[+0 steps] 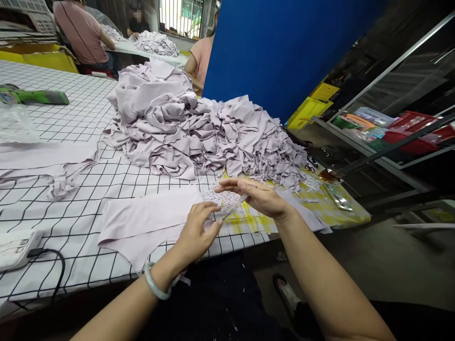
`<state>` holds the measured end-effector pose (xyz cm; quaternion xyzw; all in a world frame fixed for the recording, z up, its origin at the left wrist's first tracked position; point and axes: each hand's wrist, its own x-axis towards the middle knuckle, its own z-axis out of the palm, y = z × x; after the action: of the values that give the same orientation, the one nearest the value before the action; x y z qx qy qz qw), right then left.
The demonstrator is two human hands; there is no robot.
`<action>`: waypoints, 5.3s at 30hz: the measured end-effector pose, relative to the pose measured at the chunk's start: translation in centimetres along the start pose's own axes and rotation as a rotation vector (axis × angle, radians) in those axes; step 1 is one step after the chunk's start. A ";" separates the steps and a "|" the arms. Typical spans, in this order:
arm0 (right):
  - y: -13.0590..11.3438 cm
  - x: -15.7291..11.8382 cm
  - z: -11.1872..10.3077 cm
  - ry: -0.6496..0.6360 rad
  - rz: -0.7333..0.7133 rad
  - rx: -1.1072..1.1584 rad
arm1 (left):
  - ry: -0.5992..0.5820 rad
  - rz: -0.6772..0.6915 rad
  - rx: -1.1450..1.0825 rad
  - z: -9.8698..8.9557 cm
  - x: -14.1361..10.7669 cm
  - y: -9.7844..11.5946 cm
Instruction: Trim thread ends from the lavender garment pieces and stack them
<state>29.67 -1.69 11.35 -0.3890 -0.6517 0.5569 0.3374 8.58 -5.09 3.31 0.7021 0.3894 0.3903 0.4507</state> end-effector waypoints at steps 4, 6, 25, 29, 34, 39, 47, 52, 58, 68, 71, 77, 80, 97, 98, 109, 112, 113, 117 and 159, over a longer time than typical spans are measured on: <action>-0.6 -0.2 1.8 -0.093 0.076 0.043 | -0.156 -0.104 -0.374 0.6 2.3 3.7; 0.0 -0.6 2.8 -0.042 0.135 0.135 | -0.172 -0.172 -0.540 1.1 2.4 4.2; 4.6 -4.6 10.9 0.695 0.263 0.530 | 0.060 -0.066 -0.255 3.3 -4.1 0.4; 4.6 -5.0 10.1 0.530 0.400 0.563 | 0.109 0.153 0.220 -1.4 -4.3 -1.6; 5.5 -2.9 10.8 0.289 0.532 0.308 | -0.028 0.162 0.598 -7.4 -2.9 -5.7; 6.2 0.6 13.8 0.200 0.532 0.189 | -0.046 0.134 0.522 -8.8 -2.7 -6.8; 6.7 3.8 16.8 0.192 0.622 0.373 | -0.011 -0.122 0.206 -10.0 -1.8 -5.9; 7.2 5.0 17.3 0.186 0.632 0.392 | -0.048 -0.147 0.094 -10.4 -1.8 -5.9; 7.3 5.3 17.0 0.230 0.650 0.442 | -0.075 -0.124 0.075 -10.6 -1.8 -6.0; 6.7 5.3 16.1 0.351 0.724 0.537 | -0.099 -0.101 0.075 -11.0 -1.5 -5.9; 5.3 2.9 14.6 0.273 0.731 0.456 | -0.126 -0.059 0.225 -10.7 -0.8 -5.9; 4.3 -6.1 13.8 0.263 0.689 0.149 | -0.281 0.085 0.582 -8.8 -0.3 -7.6; 5.5 -8.3 15.0 0.442 0.598 0.078 | -0.307 0.089 0.618 -8.4 -0.5 -7.9; 7.7 2.4 8.6 0.449 0.089 -0.917 | 0.476 -0.162 0.570 -11.5 -15.5 -1.2; 7.3 1.5 10.0 0.399 -0.010 -0.889 | 0.447 -0.197 0.540 -10.2 -16.6 -1.4; 11.5 -1.7 21.3 0.081 -0.701 -1.052 | 0.160 0.083 0.375 -10.0 -13.8 -4.0; 11.8 -1.3 21.4 0.158 -0.753 -1.016 | 0.114 0.061 0.362 -10.3 -13.6 -4.5; 11.7 -1.3 21.4 0.163 -0.768 -0.996 | 0.110 0.062 0.368 -10.3 -13.7 -4.6; 11.3 -1.7 21.3 0.128 -0.713 -1.012 | 0.093 0.095 0.395 -10.1 -13.8 -4.9; 3.2 8.9 14.9 0.363 0.126 0.607 | 0.104 0.237 0.464 -9.8 -13.2 -4.4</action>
<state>12.86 -0.47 5.98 -0.4032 -0.3606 0.6666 0.5128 -6.27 -12.42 -0.62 0.8062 0.4064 0.3762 0.2083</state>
